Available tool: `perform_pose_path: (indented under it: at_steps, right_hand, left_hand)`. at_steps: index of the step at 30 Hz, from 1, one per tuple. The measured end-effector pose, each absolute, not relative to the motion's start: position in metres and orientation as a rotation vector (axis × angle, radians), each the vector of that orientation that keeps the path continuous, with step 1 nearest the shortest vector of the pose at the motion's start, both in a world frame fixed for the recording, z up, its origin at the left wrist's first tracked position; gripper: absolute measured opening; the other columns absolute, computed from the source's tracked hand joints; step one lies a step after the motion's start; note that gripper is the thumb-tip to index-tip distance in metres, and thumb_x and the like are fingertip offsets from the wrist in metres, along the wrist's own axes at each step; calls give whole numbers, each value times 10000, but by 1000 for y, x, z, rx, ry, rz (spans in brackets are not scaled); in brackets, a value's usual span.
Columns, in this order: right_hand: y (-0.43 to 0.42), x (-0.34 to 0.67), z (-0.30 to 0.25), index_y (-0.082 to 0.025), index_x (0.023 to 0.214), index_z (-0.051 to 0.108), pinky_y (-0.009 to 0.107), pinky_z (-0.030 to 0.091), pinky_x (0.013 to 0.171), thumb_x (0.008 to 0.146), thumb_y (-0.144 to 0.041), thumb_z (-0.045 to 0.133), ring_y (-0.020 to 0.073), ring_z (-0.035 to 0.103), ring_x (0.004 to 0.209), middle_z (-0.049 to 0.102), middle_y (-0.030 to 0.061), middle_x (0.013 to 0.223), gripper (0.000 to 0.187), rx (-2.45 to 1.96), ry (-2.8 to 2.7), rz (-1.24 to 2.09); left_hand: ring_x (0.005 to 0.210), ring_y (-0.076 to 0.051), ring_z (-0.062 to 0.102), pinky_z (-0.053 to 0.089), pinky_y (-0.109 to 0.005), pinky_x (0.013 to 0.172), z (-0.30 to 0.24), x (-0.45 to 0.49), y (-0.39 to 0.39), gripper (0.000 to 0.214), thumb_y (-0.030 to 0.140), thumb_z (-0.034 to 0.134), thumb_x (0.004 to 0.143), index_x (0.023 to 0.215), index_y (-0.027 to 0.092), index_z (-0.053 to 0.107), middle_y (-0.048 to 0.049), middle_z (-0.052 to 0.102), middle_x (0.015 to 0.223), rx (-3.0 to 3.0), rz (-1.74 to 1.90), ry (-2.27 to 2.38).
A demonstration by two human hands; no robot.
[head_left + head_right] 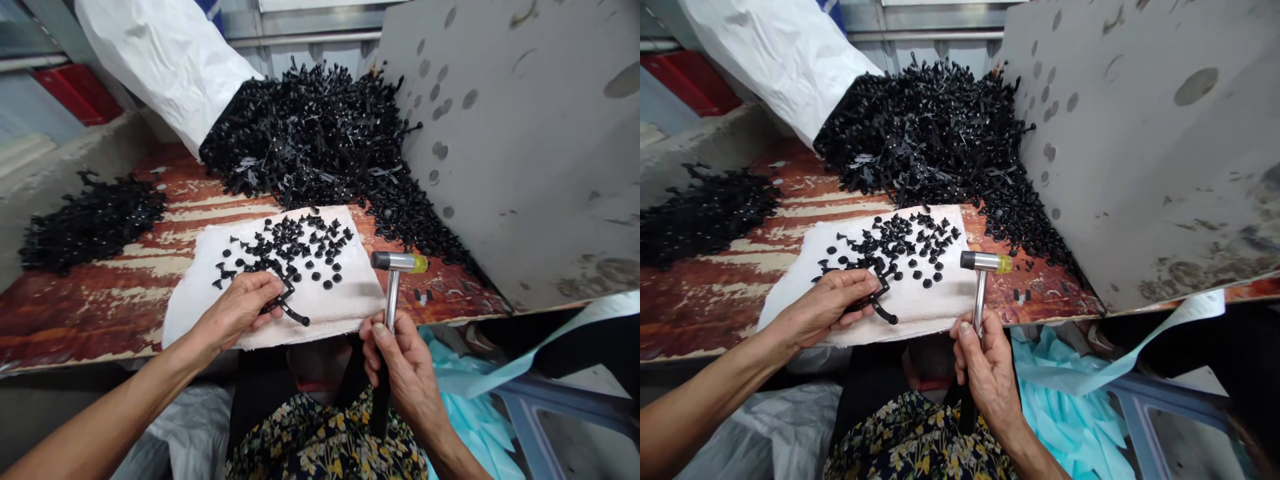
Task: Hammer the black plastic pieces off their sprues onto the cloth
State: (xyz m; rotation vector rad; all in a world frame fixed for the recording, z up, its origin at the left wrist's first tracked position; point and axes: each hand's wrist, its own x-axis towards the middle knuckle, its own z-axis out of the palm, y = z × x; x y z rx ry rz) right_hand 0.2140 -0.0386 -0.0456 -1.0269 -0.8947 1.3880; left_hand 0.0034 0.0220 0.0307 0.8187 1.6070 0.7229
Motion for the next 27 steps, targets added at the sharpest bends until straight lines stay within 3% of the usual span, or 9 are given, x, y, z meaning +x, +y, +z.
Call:
perform_pose_path:
  at_steps: [3, 8, 16, 23, 27]
  right_hand:
    - [-37, 213, -46, -218, 841, 568, 132, 405, 341, 856, -500, 702, 43, 435, 457, 558, -43, 746, 313, -1039, -898, 1388]
    - [-36, 212, -45, -221, 858, 565, 132, 405, 347, 864, -495, 696, 40, 439, 459, 573, -39, 769, 304, -1048, -894, 1398]
    - [-36, 213, -49, -218, 851, 550, 142, 403, 348, 873, -490, 686, 41, 434, 459, 571, -34, 787, 305, -1057, -899, 1401]
    - [-35, 214, -49, -222, 845, 546, 142, 382, 354, 886, -487, 670, 38, 410, 443, 554, -47, 746, 296, -1049, -909, 1413]
    - [-35, 214, -47, -222, 841, 543, 148, 378, 356, 879, -507, 670, 48, 402, 433, 528, -56, 675, 314, -1059, -914, 1415]
  left_hand:
    - [339, -28, 386, 144, -91, 331, 32, 5, 22, 217, 308, 698, 623, 612, 165, 535, 18, 529, 420, 797, 747, 1619]
    - [297, 7, 291, 137, -91, 332, 33, 5, 21, 191, 291, 662, 689, 629, 154, 542, 7, 556, 432, 814, 702, 1622]
    - [284, 11, 282, 137, -93, 320, 31, 3, 21, 221, 297, 648, 726, 611, 158, 520, 17, 548, 438, 843, 688, 1611]
    - [410, -44, 502, 232, -78, 333, 27, 1, 22, 233, 275, 752, 606, 611, 151, 555, 51, 502, 516, 784, 773, 1603]
    - [405, -52, 512, 197, -78, 322, 28, 2, 23, 251, 277, 772, 570, 598, 146, 559, 54, 483, 510, 762, 777, 1597]
